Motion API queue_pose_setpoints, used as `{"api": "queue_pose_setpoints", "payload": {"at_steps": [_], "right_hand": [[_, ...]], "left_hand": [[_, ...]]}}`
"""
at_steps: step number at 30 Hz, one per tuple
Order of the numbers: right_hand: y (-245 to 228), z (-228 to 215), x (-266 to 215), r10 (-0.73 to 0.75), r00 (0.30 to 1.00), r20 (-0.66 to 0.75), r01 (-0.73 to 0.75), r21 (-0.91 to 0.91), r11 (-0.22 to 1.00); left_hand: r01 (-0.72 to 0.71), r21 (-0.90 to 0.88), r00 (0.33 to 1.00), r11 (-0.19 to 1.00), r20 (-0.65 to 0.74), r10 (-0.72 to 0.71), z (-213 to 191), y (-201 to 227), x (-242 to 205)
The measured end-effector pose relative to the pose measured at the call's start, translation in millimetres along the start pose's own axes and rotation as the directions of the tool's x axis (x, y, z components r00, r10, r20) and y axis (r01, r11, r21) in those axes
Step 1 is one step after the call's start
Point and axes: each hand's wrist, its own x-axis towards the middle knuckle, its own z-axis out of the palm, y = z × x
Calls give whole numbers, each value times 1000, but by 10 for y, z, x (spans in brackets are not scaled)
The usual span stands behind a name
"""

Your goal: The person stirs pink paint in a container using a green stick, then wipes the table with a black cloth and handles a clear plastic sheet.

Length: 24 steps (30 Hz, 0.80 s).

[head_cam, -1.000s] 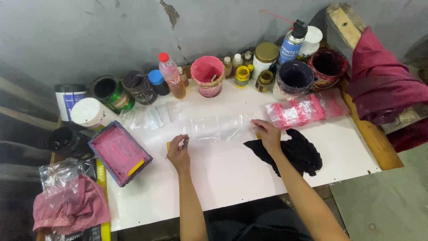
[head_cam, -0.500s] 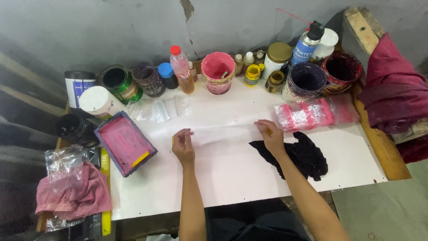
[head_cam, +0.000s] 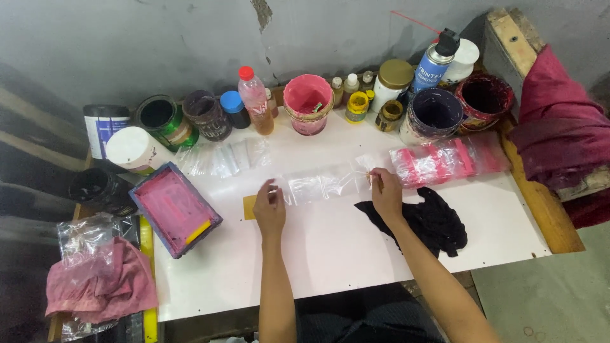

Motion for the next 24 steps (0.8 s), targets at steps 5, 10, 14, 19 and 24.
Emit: {"api": "queue_pose_setpoints", "payload": {"at_steps": [5,10,14,19,24], "right_hand": [[103,33,-13,-121,992,-47,120,-26,992],[104,24,-22,-154,983,-102,157,26,987],[165,49,-31,-201,972,-120,203,6,979],[194,78,-9,-198,975,-102,198,-15,980],[144,68,-14,-228,972,-60,225,-51,973]], "left_hand": [[-77,32,994,996,73,75,99,-232,-18],[-116,75,993,990,39,113,17,-45,-15],[-138,95,990,986,26,136,31,-8,-21],[-148,119,989,982,-4,150,187,-302,-45],[-144,206,988,968,-19,151,228,-366,-49]]}}
